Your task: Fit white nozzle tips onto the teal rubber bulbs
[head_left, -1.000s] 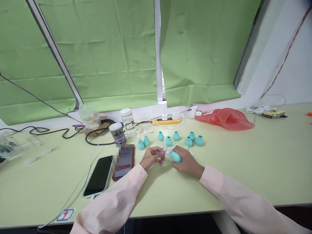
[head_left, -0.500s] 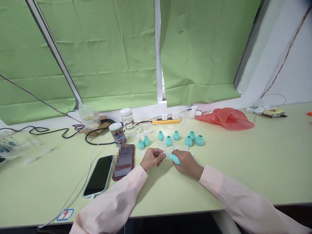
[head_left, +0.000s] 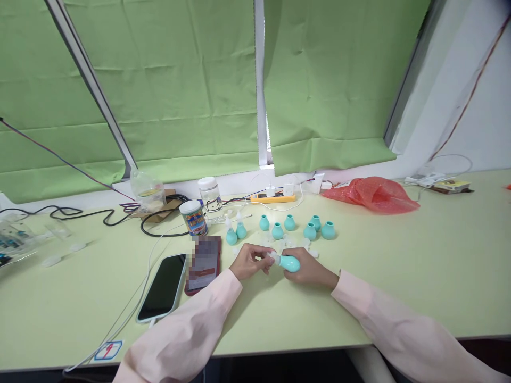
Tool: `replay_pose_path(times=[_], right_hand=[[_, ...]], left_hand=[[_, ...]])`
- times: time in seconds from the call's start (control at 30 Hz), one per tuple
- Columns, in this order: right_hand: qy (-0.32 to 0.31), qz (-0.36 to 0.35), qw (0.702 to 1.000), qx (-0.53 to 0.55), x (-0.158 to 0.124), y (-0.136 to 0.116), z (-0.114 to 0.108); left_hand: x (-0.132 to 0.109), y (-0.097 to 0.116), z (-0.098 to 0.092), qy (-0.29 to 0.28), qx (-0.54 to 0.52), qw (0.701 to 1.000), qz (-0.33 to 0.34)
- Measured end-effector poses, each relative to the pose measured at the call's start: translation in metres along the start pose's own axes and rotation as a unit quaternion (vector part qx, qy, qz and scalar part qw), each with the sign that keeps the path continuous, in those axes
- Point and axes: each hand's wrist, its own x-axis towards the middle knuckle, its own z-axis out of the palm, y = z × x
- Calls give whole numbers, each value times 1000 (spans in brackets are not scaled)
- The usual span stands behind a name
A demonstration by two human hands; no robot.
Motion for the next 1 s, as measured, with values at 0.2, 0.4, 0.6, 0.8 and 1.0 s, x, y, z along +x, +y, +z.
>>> replay_pose_path(times=[0.2,0.4,0.6,0.8,1.0], right_hand=[[-123,120,966,195,3,0,-9],[-193,242,876,370,1,2,-10],[-258,300,801,449,2,9,-9],[-269,278,788,479,3,10,-8],[-221,212,814,495,2,0,-3]], left_hand=[[-3,5,4,-1,2,1000,18],[-5,10,7,-19,10,999,38],[-7,13,9,-26,52,996,65],[-7,12,10,-8,87,994,61],[-2,6,9,23,-11,999,35]])
